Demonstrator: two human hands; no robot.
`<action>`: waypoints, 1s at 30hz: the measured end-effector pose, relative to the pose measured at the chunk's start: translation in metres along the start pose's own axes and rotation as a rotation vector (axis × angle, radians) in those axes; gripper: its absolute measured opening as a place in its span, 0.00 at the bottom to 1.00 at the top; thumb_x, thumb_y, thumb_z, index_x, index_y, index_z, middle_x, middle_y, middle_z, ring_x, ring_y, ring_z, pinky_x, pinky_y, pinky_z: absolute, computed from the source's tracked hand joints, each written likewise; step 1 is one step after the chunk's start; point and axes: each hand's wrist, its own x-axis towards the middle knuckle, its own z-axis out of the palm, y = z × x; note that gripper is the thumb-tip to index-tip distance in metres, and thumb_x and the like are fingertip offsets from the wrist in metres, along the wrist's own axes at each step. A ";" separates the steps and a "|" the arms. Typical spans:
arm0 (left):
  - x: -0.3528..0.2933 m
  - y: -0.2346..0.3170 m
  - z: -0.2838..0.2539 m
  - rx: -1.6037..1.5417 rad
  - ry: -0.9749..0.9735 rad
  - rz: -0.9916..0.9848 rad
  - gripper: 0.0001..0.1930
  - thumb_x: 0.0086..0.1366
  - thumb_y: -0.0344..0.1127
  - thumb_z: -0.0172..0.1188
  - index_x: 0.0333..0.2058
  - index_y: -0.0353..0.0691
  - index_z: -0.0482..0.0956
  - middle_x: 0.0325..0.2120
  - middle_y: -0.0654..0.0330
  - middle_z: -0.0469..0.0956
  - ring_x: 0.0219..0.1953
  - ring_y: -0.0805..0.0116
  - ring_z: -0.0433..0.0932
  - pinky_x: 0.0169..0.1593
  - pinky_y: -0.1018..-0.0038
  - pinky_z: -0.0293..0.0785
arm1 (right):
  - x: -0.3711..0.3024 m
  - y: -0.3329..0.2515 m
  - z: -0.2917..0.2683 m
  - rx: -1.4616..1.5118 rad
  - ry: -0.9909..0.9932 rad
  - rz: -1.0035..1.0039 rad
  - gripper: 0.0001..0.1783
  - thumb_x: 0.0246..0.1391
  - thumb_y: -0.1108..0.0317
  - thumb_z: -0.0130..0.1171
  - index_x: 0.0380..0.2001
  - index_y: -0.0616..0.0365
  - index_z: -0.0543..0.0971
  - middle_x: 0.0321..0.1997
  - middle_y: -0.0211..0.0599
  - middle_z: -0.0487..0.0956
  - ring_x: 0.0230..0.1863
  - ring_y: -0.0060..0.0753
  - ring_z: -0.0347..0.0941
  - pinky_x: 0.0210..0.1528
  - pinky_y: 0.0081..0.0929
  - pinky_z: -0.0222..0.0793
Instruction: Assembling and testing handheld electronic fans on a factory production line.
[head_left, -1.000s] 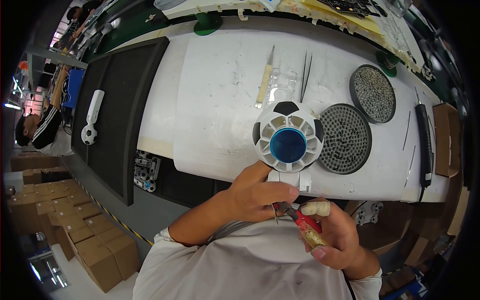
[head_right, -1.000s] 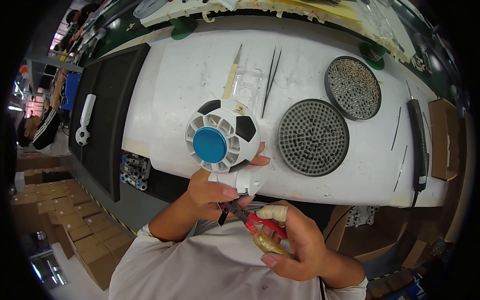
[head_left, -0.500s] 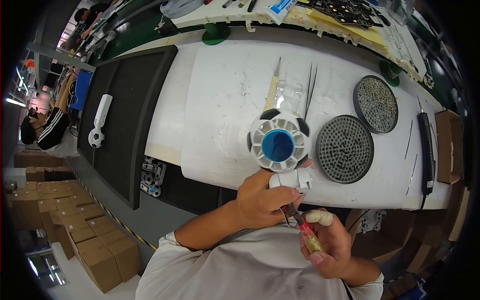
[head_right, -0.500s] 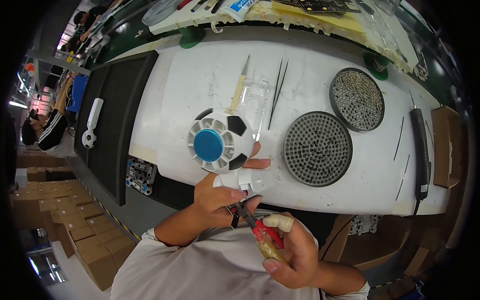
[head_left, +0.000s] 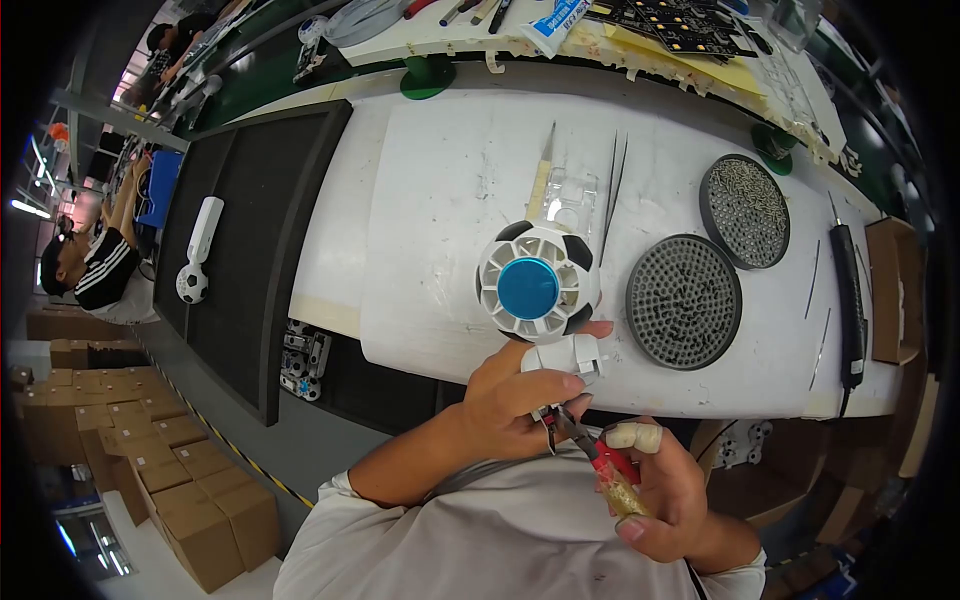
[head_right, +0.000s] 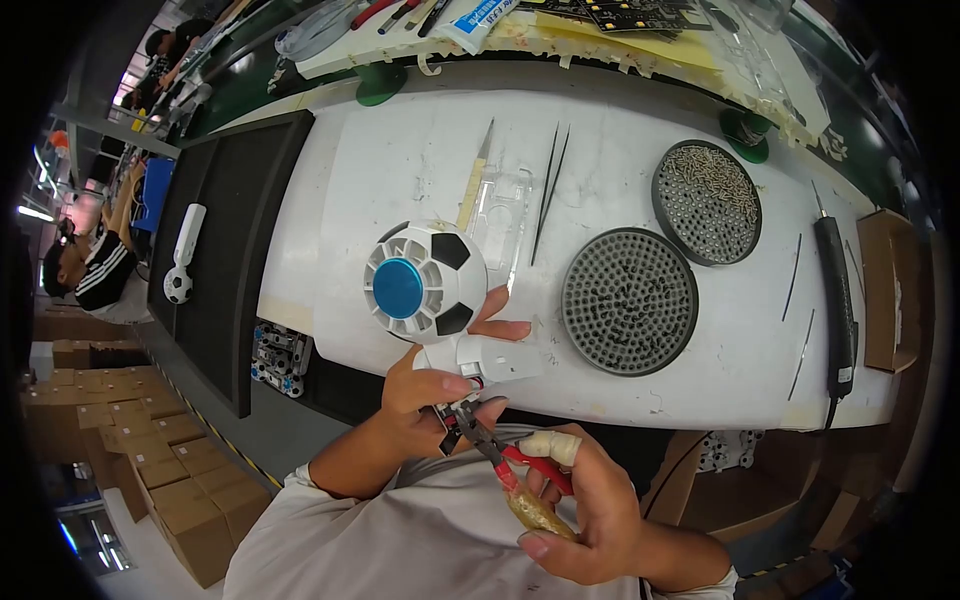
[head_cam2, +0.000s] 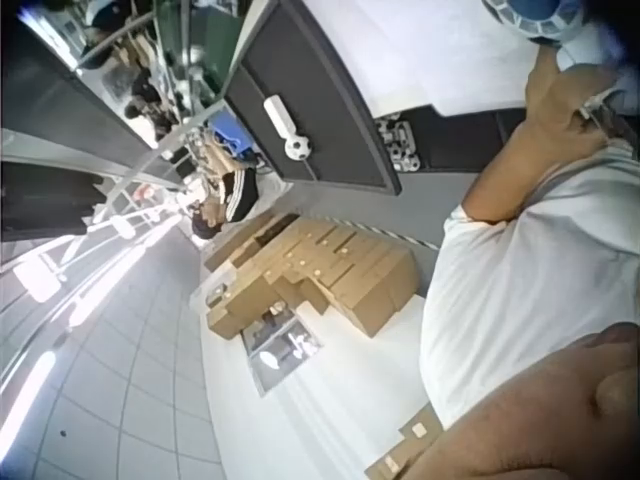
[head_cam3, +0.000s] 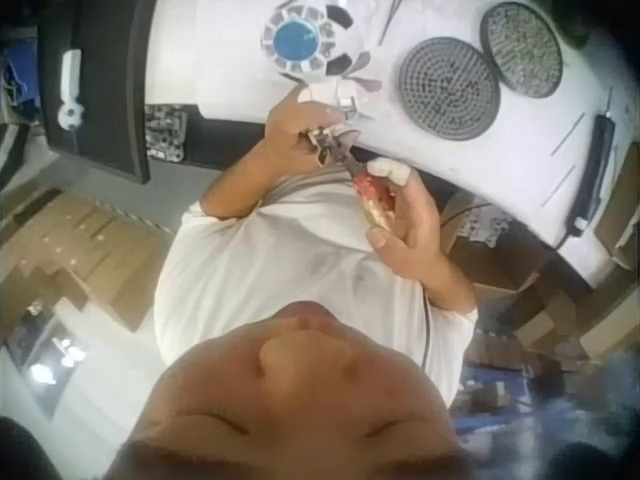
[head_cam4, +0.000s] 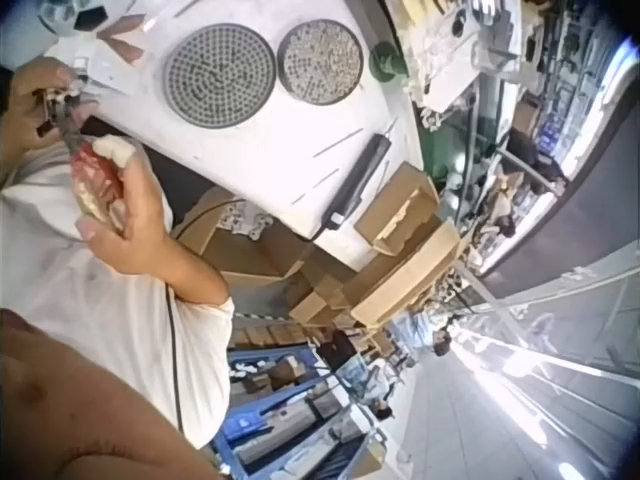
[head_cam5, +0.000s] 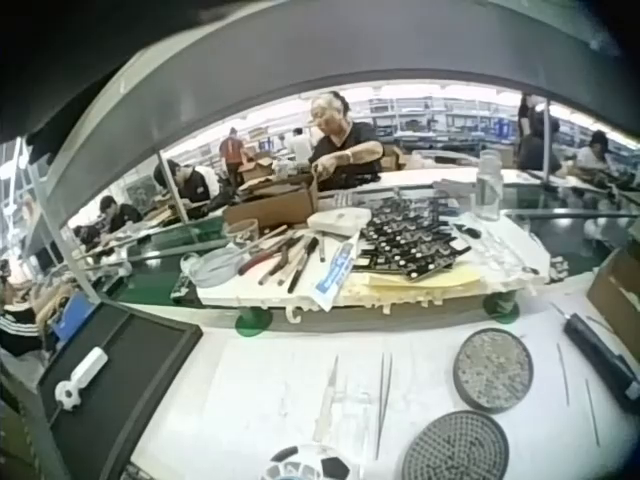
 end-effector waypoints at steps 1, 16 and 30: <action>-0.001 0.000 -0.002 -0.002 -0.020 -0.010 0.24 0.52 0.17 0.62 0.43 0.48 0.63 0.49 0.32 0.70 0.55 0.32 0.68 0.58 0.42 0.61 | 0.001 0.000 0.000 -0.004 0.004 0.006 0.37 0.44 0.62 0.62 0.55 0.68 0.61 0.45 0.43 0.65 0.39 0.30 0.67 0.37 0.23 0.67; 0.005 0.004 -0.003 0.046 -0.137 0.007 0.23 0.51 0.20 0.64 0.41 0.47 0.64 0.47 0.26 0.70 0.56 0.28 0.65 0.58 0.45 0.60 | 0.002 -0.005 -0.002 0.013 -0.006 0.067 0.35 0.44 0.64 0.61 0.53 0.71 0.62 0.43 0.43 0.67 0.38 0.28 0.67 0.39 0.23 0.65; 0.004 0.006 -0.007 0.124 -0.157 0.005 0.23 0.53 0.19 0.63 0.41 0.45 0.62 0.47 0.24 0.69 0.54 0.27 0.66 0.56 0.42 0.62 | 0.004 0.006 -0.003 -0.120 -0.025 -0.060 0.33 0.47 0.65 0.59 0.53 0.72 0.61 0.42 0.42 0.67 0.34 0.25 0.65 0.35 0.21 0.62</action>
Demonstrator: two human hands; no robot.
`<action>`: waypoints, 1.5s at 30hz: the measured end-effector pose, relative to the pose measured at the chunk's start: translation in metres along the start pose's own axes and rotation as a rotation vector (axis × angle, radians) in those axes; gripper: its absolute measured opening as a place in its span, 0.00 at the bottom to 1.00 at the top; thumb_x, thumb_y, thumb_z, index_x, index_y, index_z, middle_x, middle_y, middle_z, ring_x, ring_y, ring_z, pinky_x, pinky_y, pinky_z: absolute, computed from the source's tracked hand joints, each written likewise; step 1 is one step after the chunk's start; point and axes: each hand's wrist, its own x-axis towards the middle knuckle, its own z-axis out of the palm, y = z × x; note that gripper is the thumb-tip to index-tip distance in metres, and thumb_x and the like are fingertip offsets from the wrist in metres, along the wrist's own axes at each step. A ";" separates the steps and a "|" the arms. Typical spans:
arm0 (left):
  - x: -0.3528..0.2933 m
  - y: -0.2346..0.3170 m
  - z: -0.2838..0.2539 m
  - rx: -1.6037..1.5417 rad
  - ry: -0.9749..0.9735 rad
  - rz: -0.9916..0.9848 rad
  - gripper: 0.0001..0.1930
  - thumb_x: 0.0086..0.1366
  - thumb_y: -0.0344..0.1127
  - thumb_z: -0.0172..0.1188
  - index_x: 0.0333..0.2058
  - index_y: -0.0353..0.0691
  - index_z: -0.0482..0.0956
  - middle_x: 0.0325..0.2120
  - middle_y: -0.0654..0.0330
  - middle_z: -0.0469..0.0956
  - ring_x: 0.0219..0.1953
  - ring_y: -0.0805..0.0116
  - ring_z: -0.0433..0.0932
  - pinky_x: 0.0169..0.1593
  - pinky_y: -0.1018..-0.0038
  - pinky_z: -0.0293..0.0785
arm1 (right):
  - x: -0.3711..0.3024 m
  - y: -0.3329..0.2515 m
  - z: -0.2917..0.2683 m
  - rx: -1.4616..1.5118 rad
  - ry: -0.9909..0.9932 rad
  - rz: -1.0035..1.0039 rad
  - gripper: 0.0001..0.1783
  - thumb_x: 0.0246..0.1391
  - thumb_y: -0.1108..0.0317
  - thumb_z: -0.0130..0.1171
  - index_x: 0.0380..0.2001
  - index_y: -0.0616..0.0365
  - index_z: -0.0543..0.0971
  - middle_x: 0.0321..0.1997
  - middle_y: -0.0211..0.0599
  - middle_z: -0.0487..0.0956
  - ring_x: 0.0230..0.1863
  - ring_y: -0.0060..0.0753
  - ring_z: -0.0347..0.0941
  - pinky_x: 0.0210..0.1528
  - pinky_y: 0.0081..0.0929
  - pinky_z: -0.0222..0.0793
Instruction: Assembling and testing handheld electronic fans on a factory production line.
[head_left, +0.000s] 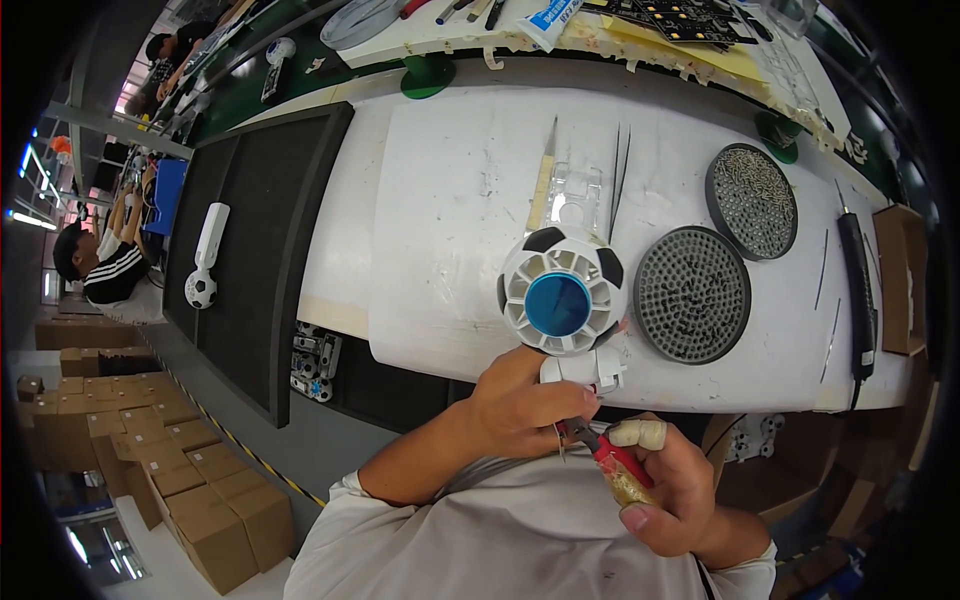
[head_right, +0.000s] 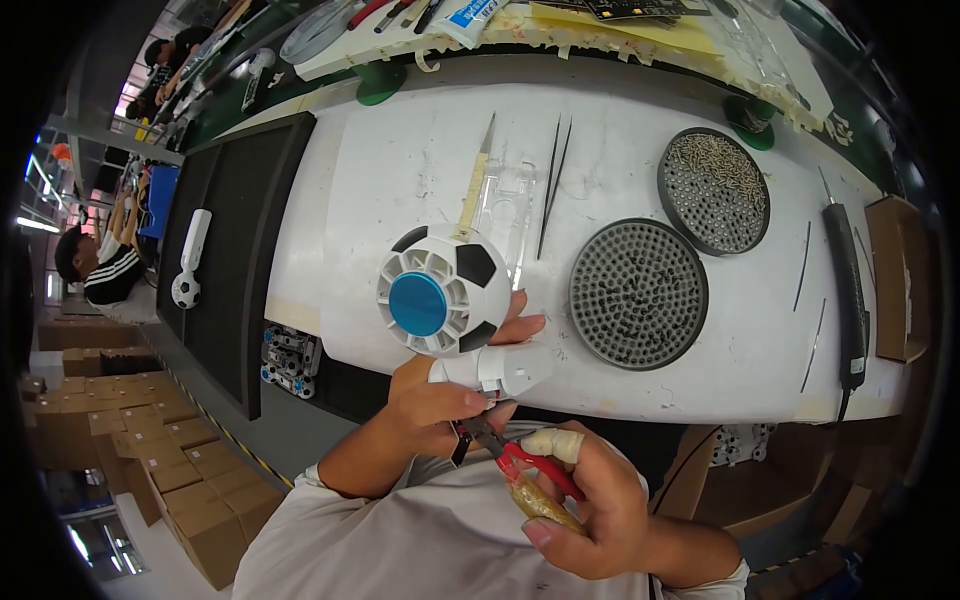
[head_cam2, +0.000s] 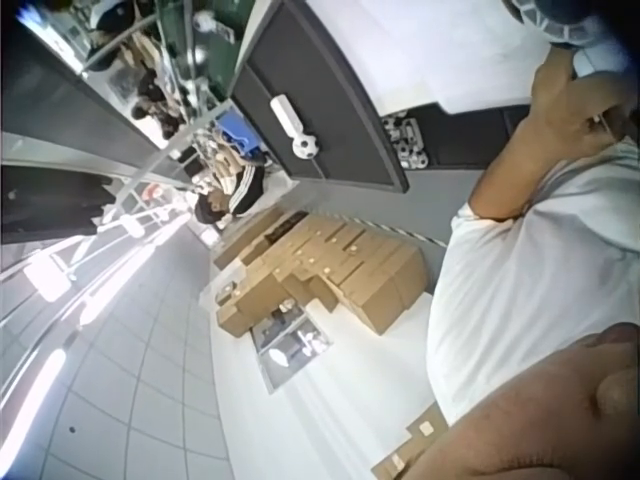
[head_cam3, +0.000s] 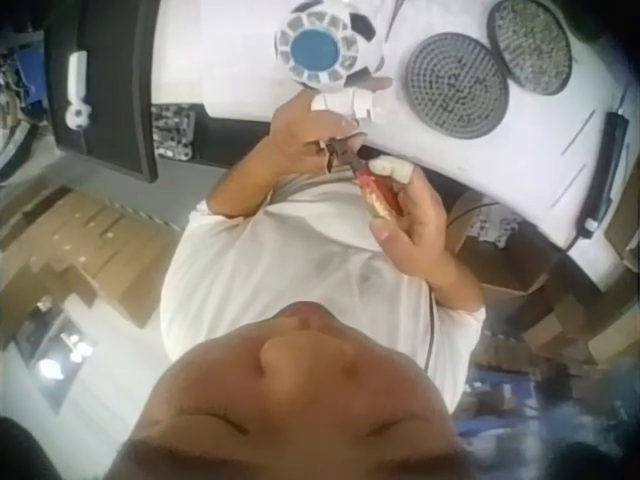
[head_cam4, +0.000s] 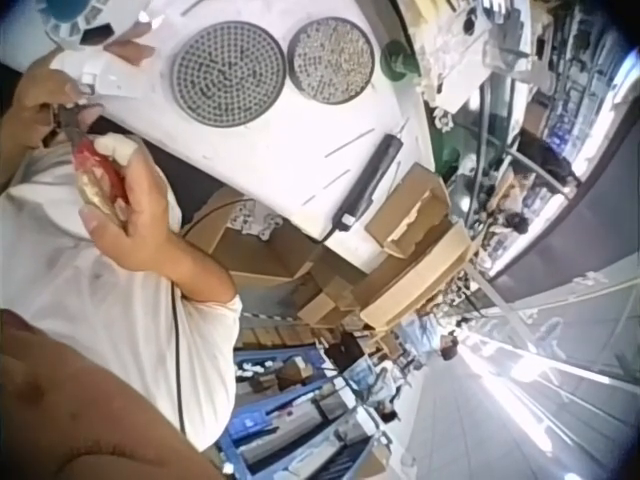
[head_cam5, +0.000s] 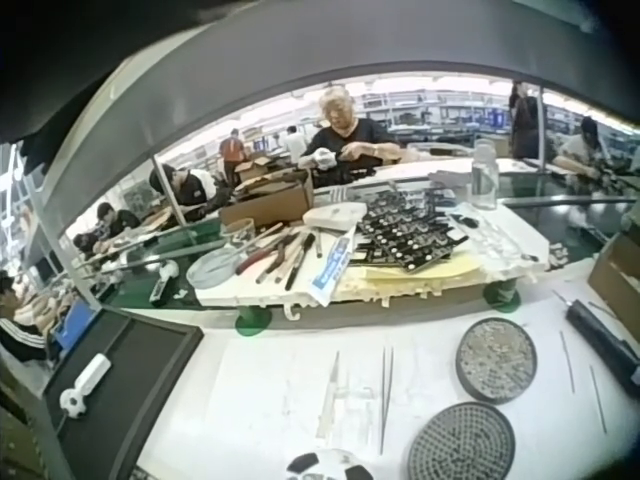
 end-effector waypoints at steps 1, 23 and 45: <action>0.000 0.001 0.001 0.014 0.014 0.000 0.23 0.53 0.19 0.63 0.41 0.45 0.61 0.46 0.24 0.69 0.54 0.27 0.67 0.56 0.42 0.62 | -0.001 0.001 0.000 -0.022 0.000 -0.017 0.33 0.48 0.65 0.59 0.53 0.72 0.61 0.42 0.42 0.67 0.33 0.24 0.64 0.34 0.21 0.62; 0.007 -0.005 0.009 -0.391 0.256 -0.041 0.25 0.55 0.24 0.62 0.44 0.48 0.56 0.59 0.26 0.53 0.58 0.38 0.66 0.57 0.49 0.66 | -0.020 -0.026 -0.107 -1.199 0.933 -0.179 0.29 0.43 0.64 0.61 0.48 0.69 0.70 0.44 0.44 0.71 0.36 0.32 0.68 0.38 0.25 0.65; 0.030 0.014 -0.075 0.268 0.509 -0.642 0.40 0.51 0.22 0.60 0.63 0.39 0.53 0.49 0.47 0.71 0.48 0.68 0.73 0.49 0.71 0.70 | 0.039 0.012 -0.009 -0.242 0.426 -0.234 0.39 0.42 0.74 0.64 0.57 0.68 0.57 0.51 0.45 0.70 0.52 0.30 0.68 0.56 0.28 0.63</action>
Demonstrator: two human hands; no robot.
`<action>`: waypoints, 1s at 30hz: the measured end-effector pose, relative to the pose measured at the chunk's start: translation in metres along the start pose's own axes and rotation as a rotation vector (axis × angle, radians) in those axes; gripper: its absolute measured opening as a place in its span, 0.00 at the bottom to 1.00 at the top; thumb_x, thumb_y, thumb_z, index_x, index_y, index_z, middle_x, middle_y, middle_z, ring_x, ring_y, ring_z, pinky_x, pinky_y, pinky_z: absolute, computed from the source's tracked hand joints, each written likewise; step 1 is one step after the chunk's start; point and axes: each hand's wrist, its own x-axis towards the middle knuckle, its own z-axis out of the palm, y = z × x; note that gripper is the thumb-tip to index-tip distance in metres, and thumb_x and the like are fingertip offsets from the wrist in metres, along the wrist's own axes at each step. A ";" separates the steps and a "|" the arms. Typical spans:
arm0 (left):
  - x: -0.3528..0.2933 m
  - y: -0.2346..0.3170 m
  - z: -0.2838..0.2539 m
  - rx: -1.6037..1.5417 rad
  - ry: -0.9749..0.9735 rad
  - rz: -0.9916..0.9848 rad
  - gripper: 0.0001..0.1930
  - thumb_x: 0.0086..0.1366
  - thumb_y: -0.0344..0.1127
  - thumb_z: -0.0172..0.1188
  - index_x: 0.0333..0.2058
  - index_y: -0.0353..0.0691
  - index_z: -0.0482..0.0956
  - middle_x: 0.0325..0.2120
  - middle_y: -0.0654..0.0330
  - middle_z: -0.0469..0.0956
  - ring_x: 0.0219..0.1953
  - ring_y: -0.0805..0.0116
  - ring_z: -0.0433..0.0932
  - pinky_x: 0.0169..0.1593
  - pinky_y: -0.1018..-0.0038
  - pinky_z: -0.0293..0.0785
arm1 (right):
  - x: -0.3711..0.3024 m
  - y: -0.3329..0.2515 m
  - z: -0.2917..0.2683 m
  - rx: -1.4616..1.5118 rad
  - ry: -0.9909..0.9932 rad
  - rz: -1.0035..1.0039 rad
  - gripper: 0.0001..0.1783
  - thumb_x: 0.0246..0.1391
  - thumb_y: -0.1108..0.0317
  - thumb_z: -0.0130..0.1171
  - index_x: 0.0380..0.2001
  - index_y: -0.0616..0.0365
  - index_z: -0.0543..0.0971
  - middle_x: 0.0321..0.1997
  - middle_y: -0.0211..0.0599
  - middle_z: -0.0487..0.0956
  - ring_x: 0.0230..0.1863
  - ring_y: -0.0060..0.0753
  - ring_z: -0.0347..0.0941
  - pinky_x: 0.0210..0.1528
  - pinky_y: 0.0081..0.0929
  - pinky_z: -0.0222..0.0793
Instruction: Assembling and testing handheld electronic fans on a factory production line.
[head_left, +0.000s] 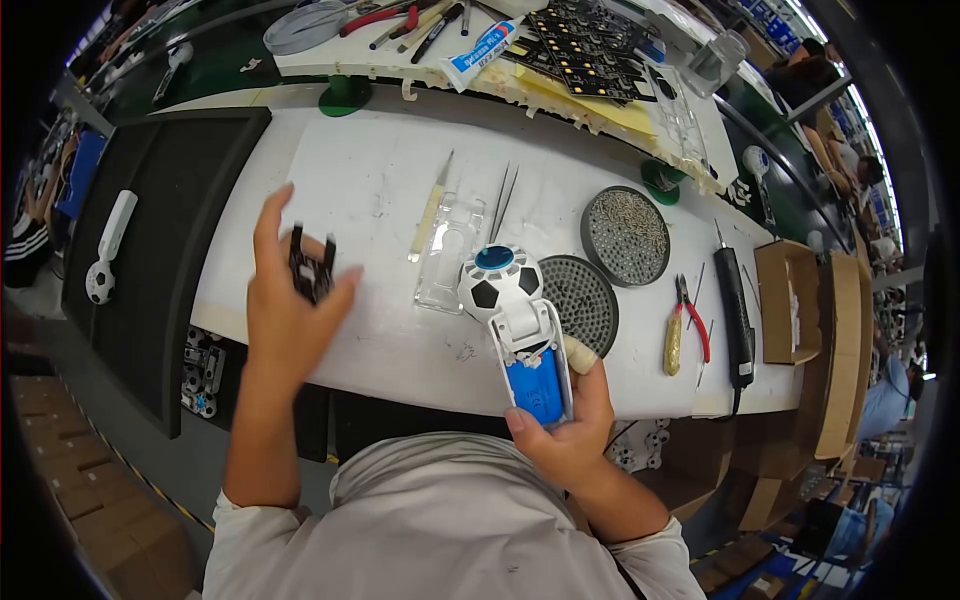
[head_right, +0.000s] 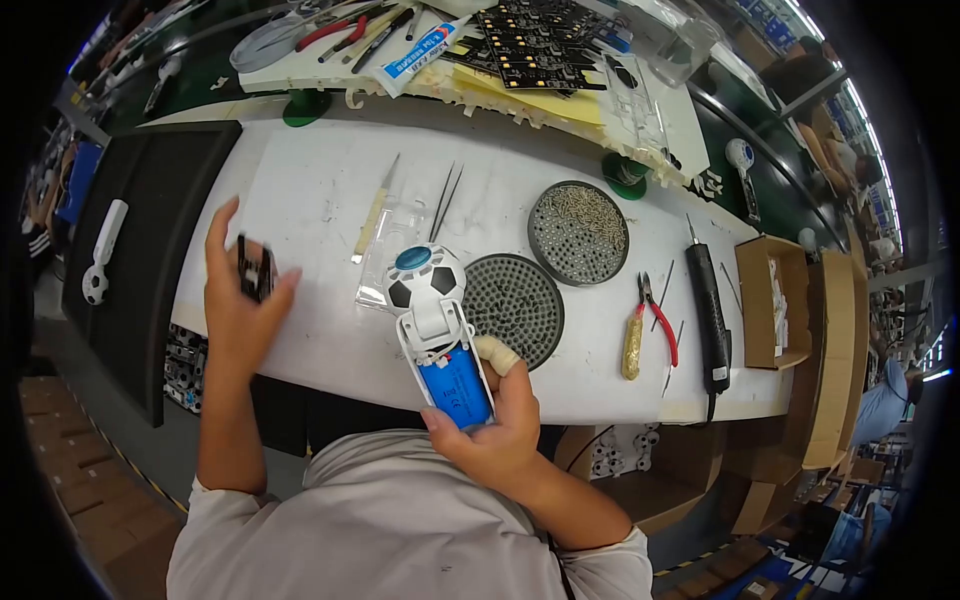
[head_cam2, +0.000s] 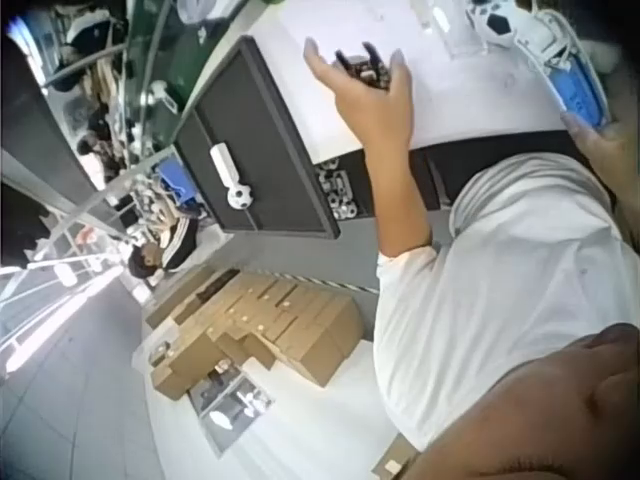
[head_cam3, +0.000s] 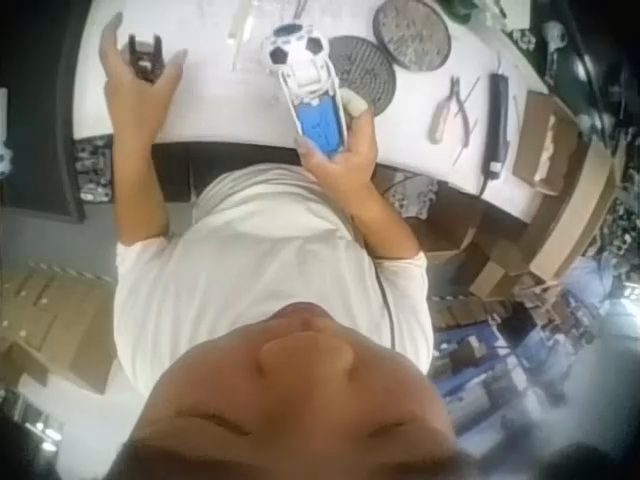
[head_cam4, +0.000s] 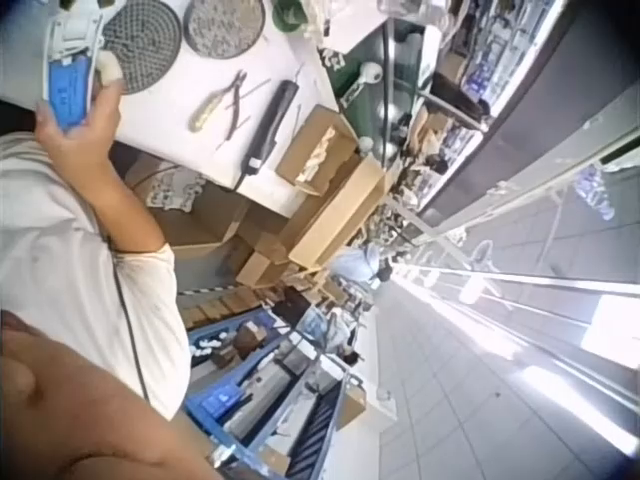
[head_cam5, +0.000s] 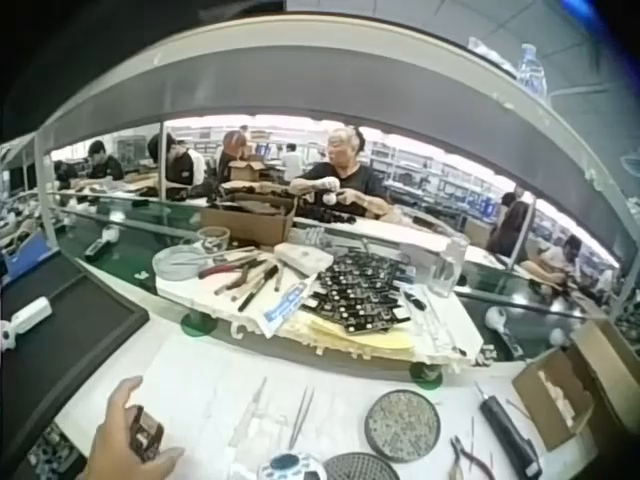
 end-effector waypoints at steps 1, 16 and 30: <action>0.012 -0.013 -0.004 0.251 0.087 0.078 0.39 0.51 0.24 0.62 0.62 0.39 0.55 0.49 0.46 0.71 0.47 0.63 0.73 0.48 0.69 0.70 | -0.002 0.001 0.001 0.013 0.007 -0.018 0.40 0.42 0.74 0.64 0.57 0.68 0.57 0.52 0.44 0.70 0.52 0.30 0.68 0.56 0.28 0.63; -0.072 0.013 0.071 -1.159 -0.621 -0.314 0.22 0.61 0.32 0.58 0.52 0.30 0.66 0.43 0.49 0.76 0.44 0.62 0.77 0.48 0.67 0.73 | 0.009 -0.031 -0.013 -0.542 -0.408 -0.165 0.30 0.47 0.62 0.62 0.52 0.62 0.67 0.34 0.38 0.76 0.36 0.39 0.75 0.38 0.35 0.72; -0.054 -0.026 0.064 -0.478 -0.652 0.352 0.22 0.57 0.28 0.61 0.50 0.29 0.68 0.38 0.49 0.78 0.33 0.67 0.79 0.40 0.70 0.77 | 0.011 -0.035 -0.231 -1.479 0.443 0.072 0.28 0.44 0.75 0.58 0.52 0.67 0.69 0.44 0.57 0.75 0.45 0.54 0.73 0.49 0.39 0.67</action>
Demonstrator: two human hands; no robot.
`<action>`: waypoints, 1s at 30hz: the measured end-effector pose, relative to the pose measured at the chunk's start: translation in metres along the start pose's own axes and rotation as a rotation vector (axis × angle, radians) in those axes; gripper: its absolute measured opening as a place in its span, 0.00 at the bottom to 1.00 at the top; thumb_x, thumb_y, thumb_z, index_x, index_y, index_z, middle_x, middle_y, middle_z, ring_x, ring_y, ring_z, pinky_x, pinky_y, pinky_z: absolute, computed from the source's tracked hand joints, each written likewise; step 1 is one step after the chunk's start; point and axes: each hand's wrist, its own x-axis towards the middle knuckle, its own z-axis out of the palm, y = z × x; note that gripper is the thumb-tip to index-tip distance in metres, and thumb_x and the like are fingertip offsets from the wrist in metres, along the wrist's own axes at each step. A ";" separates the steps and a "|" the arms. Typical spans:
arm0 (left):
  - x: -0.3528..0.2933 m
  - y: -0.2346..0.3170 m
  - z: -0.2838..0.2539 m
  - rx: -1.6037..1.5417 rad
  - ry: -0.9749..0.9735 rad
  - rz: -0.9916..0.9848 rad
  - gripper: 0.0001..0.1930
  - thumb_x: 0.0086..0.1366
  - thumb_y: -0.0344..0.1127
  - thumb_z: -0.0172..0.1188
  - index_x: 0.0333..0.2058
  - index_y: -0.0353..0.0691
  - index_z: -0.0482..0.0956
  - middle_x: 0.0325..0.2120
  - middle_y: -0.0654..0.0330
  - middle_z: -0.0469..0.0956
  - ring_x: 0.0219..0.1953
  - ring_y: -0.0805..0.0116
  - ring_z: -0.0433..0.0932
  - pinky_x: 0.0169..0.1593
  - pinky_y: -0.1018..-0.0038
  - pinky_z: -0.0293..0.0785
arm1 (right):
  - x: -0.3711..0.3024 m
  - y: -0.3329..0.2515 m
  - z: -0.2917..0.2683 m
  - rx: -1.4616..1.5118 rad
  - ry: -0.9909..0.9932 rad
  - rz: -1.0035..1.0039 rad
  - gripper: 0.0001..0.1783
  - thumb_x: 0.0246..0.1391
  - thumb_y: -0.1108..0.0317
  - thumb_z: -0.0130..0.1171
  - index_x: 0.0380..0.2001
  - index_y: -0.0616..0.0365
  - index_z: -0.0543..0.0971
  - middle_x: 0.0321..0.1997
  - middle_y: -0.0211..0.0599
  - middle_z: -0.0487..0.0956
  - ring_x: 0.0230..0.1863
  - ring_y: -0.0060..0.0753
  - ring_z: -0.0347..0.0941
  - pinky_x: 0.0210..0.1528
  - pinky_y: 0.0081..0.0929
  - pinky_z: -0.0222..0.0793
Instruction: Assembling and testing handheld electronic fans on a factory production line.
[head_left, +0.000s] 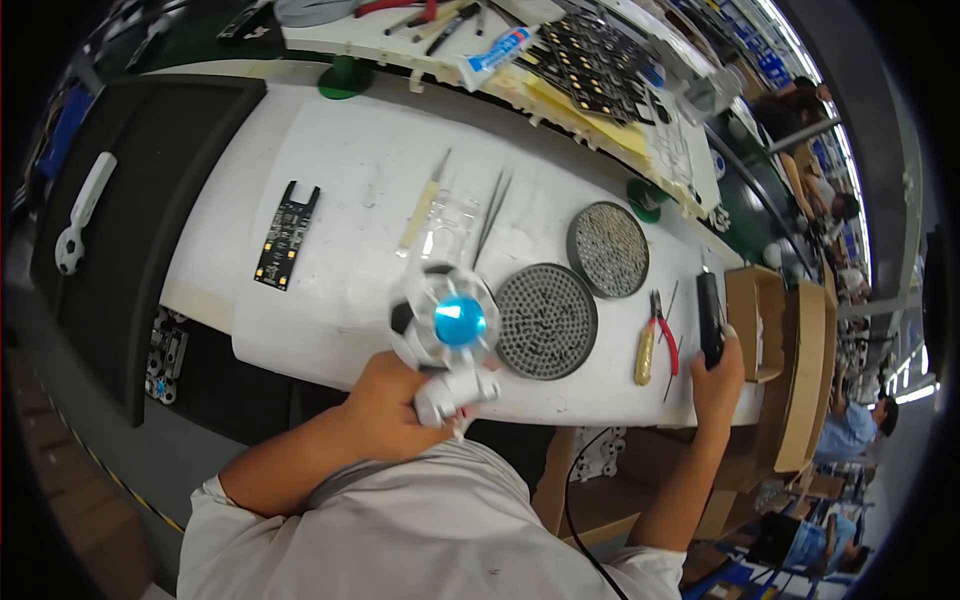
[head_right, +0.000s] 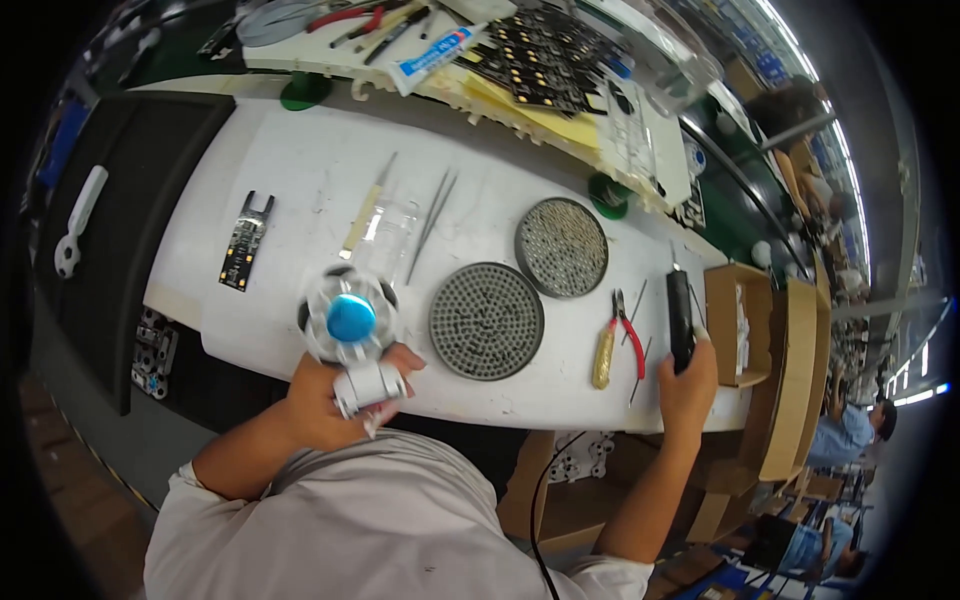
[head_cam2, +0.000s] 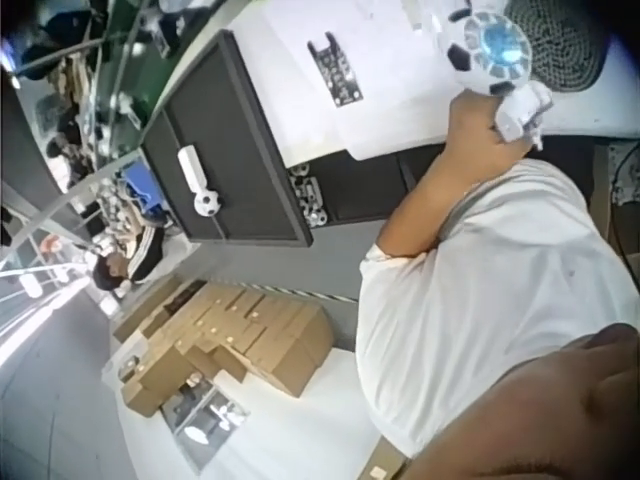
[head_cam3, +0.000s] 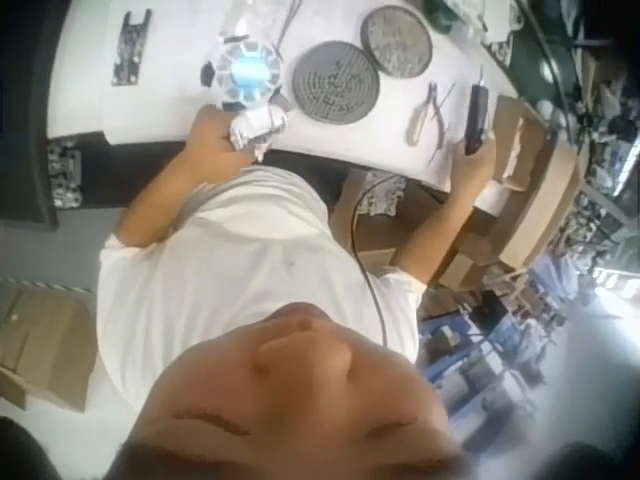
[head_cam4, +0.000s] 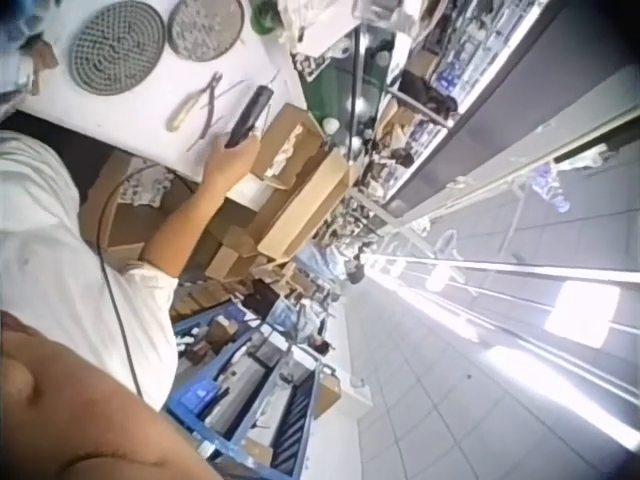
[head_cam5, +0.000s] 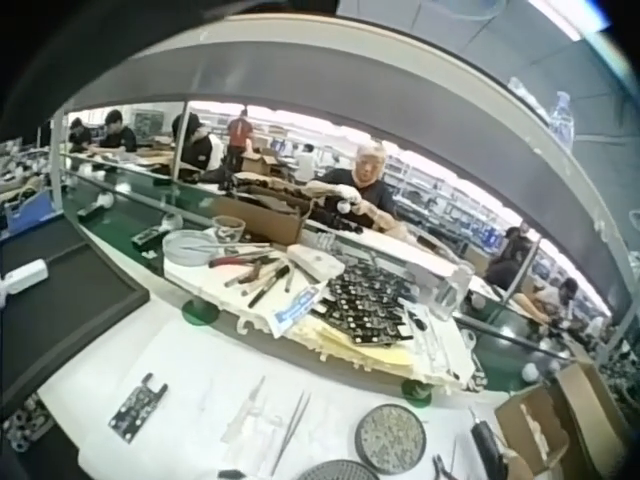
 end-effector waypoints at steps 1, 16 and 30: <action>0.005 0.006 0.005 0.028 -0.002 0.106 0.24 0.56 0.28 0.63 0.51 0.29 0.67 0.38 0.49 0.78 0.32 0.68 0.79 0.40 0.71 0.77 | -0.007 -0.007 -0.010 0.004 0.003 -0.006 0.28 0.44 0.75 0.58 0.52 0.67 0.69 0.44 0.57 0.75 0.45 0.54 0.73 0.49 0.39 0.67; 0.045 0.037 0.042 0.037 0.124 0.210 0.23 0.56 0.36 0.65 0.47 0.32 0.70 0.44 0.51 0.72 0.45 0.66 0.75 0.48 0.72 0.71 | -0.077 -0.176 -0.027 0.389 0.265 -0.799 0.24 0.33 0.68 0.64 0.39 0.64 0.75 0.37 0.40 0.74 0.31 0.37 0.71 0.31 0.32 0.67; 0.024 0.088 0.067 -0.657 0.017 -0.144 0.13 0.60 0.28 0.60 0.43 0.32 0.73 0.42 0.58 0.73 0.36 0.74 0.76 0.42 0.77 0.72 | -0.085 -0.208 -0.029 1.773 0.396 -0.388 0.36 0.54 0.52 0.61 0.58 0.57 0.57 0.43 0.42 0.68 0.34 0.36 0.72 0.40 0.35 0.74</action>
